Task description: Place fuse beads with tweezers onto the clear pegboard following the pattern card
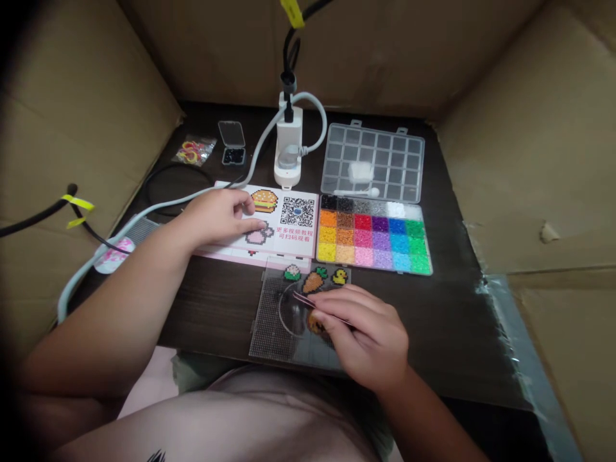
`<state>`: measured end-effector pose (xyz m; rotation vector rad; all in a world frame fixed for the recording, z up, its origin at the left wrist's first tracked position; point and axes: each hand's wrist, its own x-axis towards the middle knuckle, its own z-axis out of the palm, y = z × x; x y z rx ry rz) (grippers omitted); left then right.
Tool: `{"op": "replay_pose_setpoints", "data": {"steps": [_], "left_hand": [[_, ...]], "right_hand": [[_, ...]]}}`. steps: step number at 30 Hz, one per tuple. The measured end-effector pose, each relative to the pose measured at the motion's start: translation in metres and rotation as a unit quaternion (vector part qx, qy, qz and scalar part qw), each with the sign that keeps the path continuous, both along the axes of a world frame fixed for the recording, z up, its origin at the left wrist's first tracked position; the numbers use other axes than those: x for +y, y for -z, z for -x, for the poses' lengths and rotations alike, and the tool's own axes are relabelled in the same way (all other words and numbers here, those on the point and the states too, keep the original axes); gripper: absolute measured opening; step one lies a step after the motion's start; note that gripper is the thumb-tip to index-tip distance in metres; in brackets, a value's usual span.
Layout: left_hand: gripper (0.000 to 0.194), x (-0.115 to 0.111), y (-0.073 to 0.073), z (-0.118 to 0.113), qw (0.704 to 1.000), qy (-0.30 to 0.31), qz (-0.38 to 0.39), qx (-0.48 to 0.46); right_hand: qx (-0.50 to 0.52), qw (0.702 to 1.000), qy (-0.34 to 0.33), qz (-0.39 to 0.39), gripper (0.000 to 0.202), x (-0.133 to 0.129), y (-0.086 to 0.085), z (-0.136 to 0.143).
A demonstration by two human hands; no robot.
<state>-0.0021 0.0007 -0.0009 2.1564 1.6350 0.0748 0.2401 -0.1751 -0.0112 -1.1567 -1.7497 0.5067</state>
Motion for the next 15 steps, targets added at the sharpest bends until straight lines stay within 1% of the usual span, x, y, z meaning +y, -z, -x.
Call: {"op": "replay_pose_setpoints", "data": {"steps": [3, 5, 7, 9, 11, 13, 15], "left_hand": [[0.039, -0.001, -0.002, 0.001, 1.0, 0.003, -0.001, 0.001], [0.038, -0.002, -0.004, 0.001, 1.0, 0.005, 0.003, 0.0], [0.037, -0.002, -0.005, 0.001, 1.0, 0.014, 0.009, -0.007], [0.036, -0.002, -0.006, 0.001, 1.0, 0.009, 0.013, -0.005], [0.034, -0.002, -0.005, 0.001, 1.0, 0.004, 0.015, -0.001], [0.033, -0.002, -0.005, 0.001, 1.0, 0.004, 0.017, 0.0], [0.031, -0.002, -0.006, 0.001, 1.0, 0.004, 0.018, -0.005]], "right_hand": [[-0.005, 0.998, 0.061, -0.001, 0.024, 0.003, -0.003, -0.008], [-0.01, 0.994, 0.11, -0.008, 0.022, 0.008, -0.009, -0.013], [-0.014, 0.987, 0.157, -0.03, 0.019, 0.016, -0.02, -0.018], [-0.013, 0.978, 0.205, -0.047, 0.013, 0.027, -0.033, -0.022], [-0.01, 0.969, 0.246, -0.03, 0.006, 0.04, -0.044, -0.025], [-0.006, 0.969, 0.247, -0.014, 0.006, 0.054, -0.048, -0.028], [0.016, 0.97, 0.242, 0.01, 0.01, 0.066, -0.043, -0.03]]}}
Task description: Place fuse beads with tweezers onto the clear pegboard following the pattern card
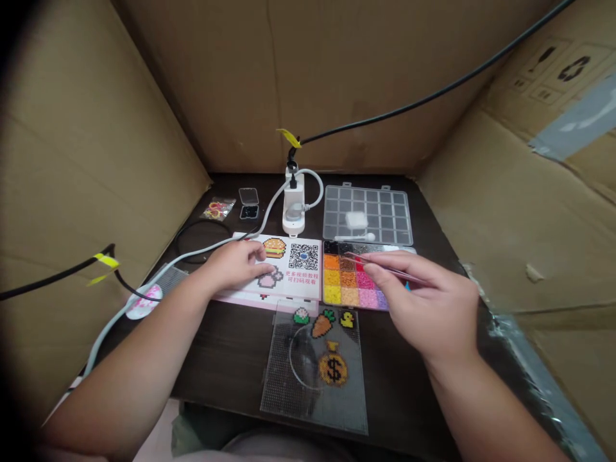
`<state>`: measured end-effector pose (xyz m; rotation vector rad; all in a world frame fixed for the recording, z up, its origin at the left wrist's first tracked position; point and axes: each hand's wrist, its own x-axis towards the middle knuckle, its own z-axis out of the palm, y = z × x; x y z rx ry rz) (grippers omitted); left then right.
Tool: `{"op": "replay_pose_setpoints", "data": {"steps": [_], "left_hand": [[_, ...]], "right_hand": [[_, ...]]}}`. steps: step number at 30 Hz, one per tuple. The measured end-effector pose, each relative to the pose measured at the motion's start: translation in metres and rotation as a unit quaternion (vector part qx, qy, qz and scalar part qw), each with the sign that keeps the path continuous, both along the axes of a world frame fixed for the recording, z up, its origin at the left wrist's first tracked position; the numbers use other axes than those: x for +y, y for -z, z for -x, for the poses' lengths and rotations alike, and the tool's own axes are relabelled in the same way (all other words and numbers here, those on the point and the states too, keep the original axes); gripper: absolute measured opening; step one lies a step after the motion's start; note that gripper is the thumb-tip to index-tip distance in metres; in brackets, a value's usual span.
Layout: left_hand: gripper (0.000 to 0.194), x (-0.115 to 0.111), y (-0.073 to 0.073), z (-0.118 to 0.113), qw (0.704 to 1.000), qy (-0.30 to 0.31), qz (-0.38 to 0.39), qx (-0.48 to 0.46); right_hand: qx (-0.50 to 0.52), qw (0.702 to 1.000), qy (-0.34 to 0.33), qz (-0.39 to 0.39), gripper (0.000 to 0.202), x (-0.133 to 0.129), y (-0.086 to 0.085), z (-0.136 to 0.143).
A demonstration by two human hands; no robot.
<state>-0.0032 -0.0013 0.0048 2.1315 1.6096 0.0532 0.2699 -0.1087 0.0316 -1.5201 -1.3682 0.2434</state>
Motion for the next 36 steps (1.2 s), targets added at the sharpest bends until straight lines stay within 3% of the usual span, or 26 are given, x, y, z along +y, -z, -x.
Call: {"op": "replay_pose_setpoints", "data": {"steps": [6, 9, 19, 26, 36], "left_hand": [[0.029, 0.001, 0.0, 0.002, 0.999, -0.001, 0.013, -0.029], [0.029, 0.001, 0.0, 0.002, 0.999, -0.009, 0.019, -0.029], [0.028, 0.001, -0.001, 0.001, 0.999, -0.021, 0.028, -0.041], [0.027, 0.002, -0.001, 0.0, 0.998, -0.03, 0.04, -0.043], [0.027, 0.009, 0.015, 0.014, 0.986, -0.004, 0.093, -0.137]], "right_hand": [[0.097, 0.993, 0.031, 0.066, 0.013, 0.015, 0.036, -0.005], [0.114, 0.989, 0.041, 0.086, 0.018, 0.015, 0.043, -0.009], [0.092, 0.988, 0.112, 0.056, 0.026, 0.017, 0.034, -0.014], [0.083, 0.988, 0.11, 0.066, 0.028, 0.015, 0.035, -0.014], [0.102, 0.987, 0.11, 0.062, 0.031, 0.017, 0.038, -0.015]]}}
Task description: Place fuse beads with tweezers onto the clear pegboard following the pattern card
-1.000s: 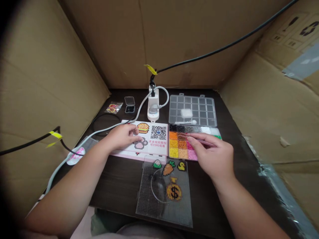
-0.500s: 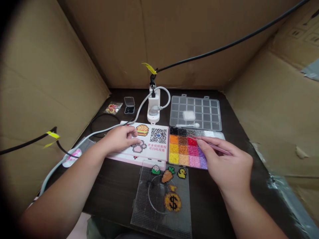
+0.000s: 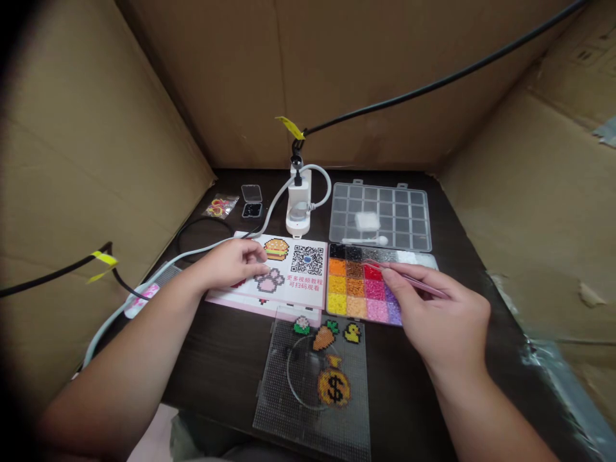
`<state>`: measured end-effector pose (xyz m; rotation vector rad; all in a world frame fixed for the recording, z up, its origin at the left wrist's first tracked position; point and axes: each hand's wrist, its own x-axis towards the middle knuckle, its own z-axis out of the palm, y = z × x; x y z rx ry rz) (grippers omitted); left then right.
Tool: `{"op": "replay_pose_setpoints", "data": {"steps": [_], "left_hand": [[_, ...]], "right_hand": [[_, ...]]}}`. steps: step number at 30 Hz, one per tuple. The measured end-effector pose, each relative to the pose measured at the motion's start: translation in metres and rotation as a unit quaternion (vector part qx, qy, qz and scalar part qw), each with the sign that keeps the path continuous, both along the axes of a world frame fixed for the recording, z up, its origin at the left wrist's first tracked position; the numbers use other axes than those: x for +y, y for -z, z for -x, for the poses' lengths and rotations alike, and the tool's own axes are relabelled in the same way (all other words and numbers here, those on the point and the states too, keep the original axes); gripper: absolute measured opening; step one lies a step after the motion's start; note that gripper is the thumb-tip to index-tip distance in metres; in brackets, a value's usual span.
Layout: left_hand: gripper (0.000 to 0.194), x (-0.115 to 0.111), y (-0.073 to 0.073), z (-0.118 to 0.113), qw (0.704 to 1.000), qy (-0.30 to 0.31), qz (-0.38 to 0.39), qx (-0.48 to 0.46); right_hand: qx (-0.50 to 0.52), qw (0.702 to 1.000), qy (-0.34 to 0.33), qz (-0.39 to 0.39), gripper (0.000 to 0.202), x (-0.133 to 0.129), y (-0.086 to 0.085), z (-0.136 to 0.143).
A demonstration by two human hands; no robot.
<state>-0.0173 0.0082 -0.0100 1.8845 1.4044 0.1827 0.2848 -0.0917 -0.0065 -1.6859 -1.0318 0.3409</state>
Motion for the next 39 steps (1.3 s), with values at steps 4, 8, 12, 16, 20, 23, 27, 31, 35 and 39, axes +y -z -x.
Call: {"op": "replay_pose_setpoints", "data": {"steps": [4, 8, 12, 16, 20, 23, 27, 31, 35, 39], "left_hand": [[0.027, 0.0013, 0.0024, 0.0006, 1.0, -0.011, -0.006, -0.005], [0.027, 0.0002, 0.0012, -0.001, 1.0, -0.024, -0.012, -0.006], [0.026, -0.0004, -0.0004, -0.0014, 1.0, -0.019, -0.008, -0.004], [0.025, -0.0002, -0.0006, -0.001, 1.0, -0.009, -0.016, -0.014], [0.026, -0.0003, -0.001, -0.0011, 1.0, -0.015, -0.012, -0.01], [0.027, -0.0002, -0.0022, -0.0012, 1.0, -0.015, -0.012, -0.009], [0.024, 0.0003, -0.0035, -0.001, 1.0, -0.015, 0.004, -0.011], [0.022, 0.0005, -0.0033, -0.0008, 1.0, -0.012, 0.007, -0.015], [0.023, 0.0001, -0.0024, -0.0008, 1.0, -0.016, 0.008, -0.013], [0.025, 0.0003, -0.0011, 0.0, 1.0, -0.017, 0.006, -0.013]], "right_hand": [[0.001, 1.0, -0.003, 0.003, 0.032, -0.0005, -0.0018, -0.0004], [0.006, 1.0, 0.0, 0.001, 0.027, 0.0004, -0.0037, -0.0002], [0.004, 1.0, 0.003, -0.011, 0.024, 0.002, -0.0032, 0.0006], [0.012, 1.0, 0.001, -0.009, 0.025, 0.0011, -0.0033, 0.001], [0.017, 1.0, 0.001, -0.013, 0.026, 0.0002, -0.0041, 0.0014], [0.016, 1.0, 0.002, -0.014, 0.027, 0.001, -0.0033, 0.0018], [0.016, 1.0, 0.002, -0.013, 0.029, 0.002, -0.0019, 0.0021], [0.018, 1.0, 0.001, -0.01, 0.029, 0.0008, -0.0027, 0.0023], [0.015, 1.0, 0.003, -0.011, 0.027, 0.0001, -0.0031, 0.0023], [0.012, 1.0, 0.012, -0.01, 0.029, 0.0013, -0.0017, 0.0021]]}}
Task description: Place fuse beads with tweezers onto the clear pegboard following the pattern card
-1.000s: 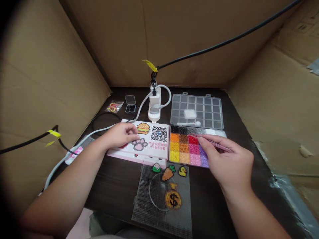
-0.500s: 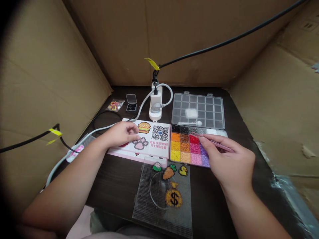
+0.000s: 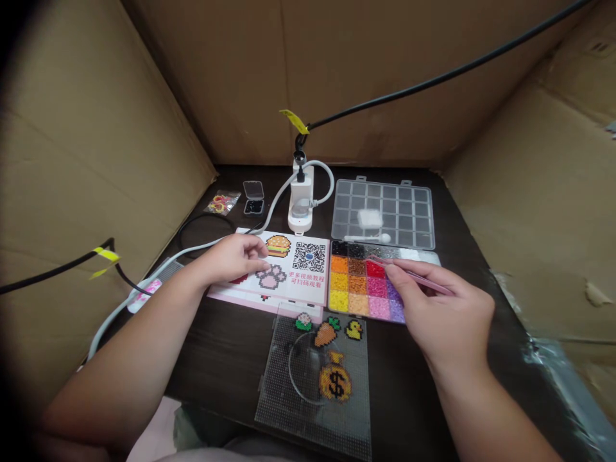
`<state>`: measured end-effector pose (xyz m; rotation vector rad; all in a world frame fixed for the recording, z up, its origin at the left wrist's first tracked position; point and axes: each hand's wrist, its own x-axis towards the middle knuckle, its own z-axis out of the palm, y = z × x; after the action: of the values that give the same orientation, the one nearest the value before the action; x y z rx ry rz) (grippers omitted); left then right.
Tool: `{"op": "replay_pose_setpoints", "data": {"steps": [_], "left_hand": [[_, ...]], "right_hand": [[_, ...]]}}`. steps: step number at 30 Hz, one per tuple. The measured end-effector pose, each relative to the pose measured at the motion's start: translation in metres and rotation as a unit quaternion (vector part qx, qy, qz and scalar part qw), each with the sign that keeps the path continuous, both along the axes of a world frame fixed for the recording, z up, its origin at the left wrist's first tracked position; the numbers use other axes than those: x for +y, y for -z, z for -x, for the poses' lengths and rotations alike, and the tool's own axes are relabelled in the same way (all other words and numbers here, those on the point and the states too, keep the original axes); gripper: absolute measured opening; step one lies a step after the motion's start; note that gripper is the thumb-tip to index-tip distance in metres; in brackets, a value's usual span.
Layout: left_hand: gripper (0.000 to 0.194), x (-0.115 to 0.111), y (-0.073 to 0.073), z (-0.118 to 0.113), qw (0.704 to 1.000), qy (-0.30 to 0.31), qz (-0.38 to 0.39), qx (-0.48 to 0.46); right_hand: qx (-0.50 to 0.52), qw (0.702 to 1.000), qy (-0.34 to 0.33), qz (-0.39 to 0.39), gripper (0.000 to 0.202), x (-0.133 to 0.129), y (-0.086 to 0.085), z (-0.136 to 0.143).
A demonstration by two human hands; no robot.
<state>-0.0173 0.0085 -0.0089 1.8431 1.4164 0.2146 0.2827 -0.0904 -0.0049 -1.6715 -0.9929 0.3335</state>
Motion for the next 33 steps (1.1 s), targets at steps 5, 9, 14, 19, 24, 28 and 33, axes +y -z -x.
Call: {"op": "replay_pose_setpoints", "data": {"steps": [5, 9, 14, 19, 24, 28, 33], "left_hand": [[0.024, 0.001, 0.001, 0.001, 1.0, 0.004, 0.001, -0.005], [0.025, 0.001, 0.002, 0.001, 1.0, 0.001, 0.0, -0.003], [0.025, 0.001, 0.002, 0.0, 1.0, 0.001, -0.01, 0.011], [0.023, 0.002, 0.001, 0.0, 0.999, 0.01, -0.024, 0.027], [0.026, 0.004, 0.004, 0.001, 0.999, 0.012, -0.024, 0.034], [0.027, 0.003, 0.007, 0.002, 0.999, 0.009, -0.016, 0.033], [0.025, 0.004, 0.007, 0.0, 0.999, 0.004, -0.012, 0.04]], "right_hand": [[-0.008, 1.0, -0.004, -0.001, 0.027, 0.0, -0.001, 0.001], [-0.009, 1.0, -0.014, 0.002, 0.026, -0.001, 0.0, 0.001], [-0.003, 1.0, -0.016, 0.005, 0.023, 0.003, 0.004, -0.004], [-0.052, 0.998, -0.027, -0.031, 0.016, 0.02, -0.015, -0.01], [-0.038, 0.991, -0.13, -0.005, 0.01, 0.039, -0.029, 0.004], [-0.026, 0.987, -0.159, 0.008, 0.011, 0.047, -0.014, 0.017], [-0.014, 0.982, -0.185, 0.027, 0.014, 0.047, 0.0, 0.021]]}}
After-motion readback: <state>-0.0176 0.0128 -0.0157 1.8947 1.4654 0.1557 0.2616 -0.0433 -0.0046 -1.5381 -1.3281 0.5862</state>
